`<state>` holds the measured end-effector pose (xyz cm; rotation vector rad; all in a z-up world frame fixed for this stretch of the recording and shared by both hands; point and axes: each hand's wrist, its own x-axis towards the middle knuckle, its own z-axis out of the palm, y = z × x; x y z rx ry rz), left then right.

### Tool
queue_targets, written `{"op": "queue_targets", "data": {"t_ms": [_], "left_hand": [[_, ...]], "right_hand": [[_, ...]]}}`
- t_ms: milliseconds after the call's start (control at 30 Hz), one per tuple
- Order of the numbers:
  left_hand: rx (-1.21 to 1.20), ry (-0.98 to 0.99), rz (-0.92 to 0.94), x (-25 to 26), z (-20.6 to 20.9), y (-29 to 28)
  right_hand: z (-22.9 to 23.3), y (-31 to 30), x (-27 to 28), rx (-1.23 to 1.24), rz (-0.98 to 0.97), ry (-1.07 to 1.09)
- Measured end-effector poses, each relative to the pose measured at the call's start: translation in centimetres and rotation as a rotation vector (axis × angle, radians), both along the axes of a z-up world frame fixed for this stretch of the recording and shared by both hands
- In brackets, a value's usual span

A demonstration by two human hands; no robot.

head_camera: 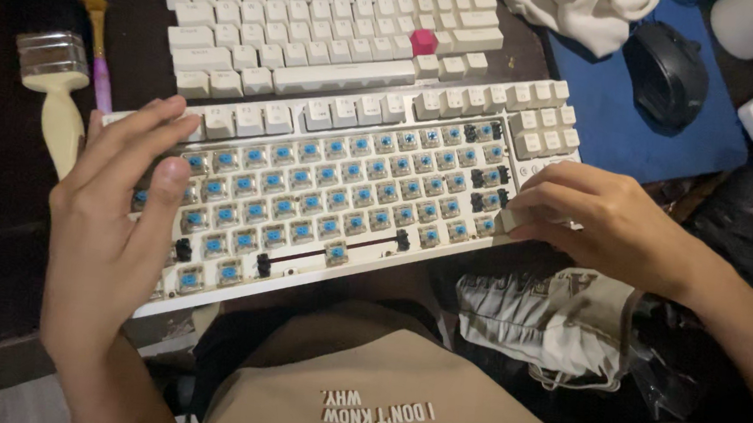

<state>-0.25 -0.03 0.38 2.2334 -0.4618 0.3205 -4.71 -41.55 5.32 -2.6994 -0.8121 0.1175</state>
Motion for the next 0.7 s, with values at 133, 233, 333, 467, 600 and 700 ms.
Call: {"op": "queue_targets", "data": {"t_ms": [133, 233, 333, 467, 600, 700], "left_hand": [[-0.004, -0.006, 0.009, 0.0, -0.3, 0.1], [0.013, -0.009, 0.014, 0.2, -0.6, 0.1], [0.000, 0.011, 0.007, 0.1, -0.6, 0.4], [-0.049, 0.016, -0.002, 0.2, -0.5, 0.2], [-0.081, 0.015, 0.001, 0.0, -0.6, 0.3], [-0.096, 0.017, -0.019, 0.1, -0.7, 0.4]], "right_hand": [[0.8, 0.0, 0.2, 0.040, -0.036, 0.005], [3.0, -1.4, 0.7, 0.155, -0.056, -0.064], [4.3, -3.4, 3.5, 0.253, -0.148, -0.093], [1.8, -4.7, 9.4, 0.066, -0.201, -0.269], [-1.4, -4.3, 13.5, -0.102, -0.114, -0.230], [-2.3, -4.0, 14.6, -0.086, -0.049, -0.197]]}}
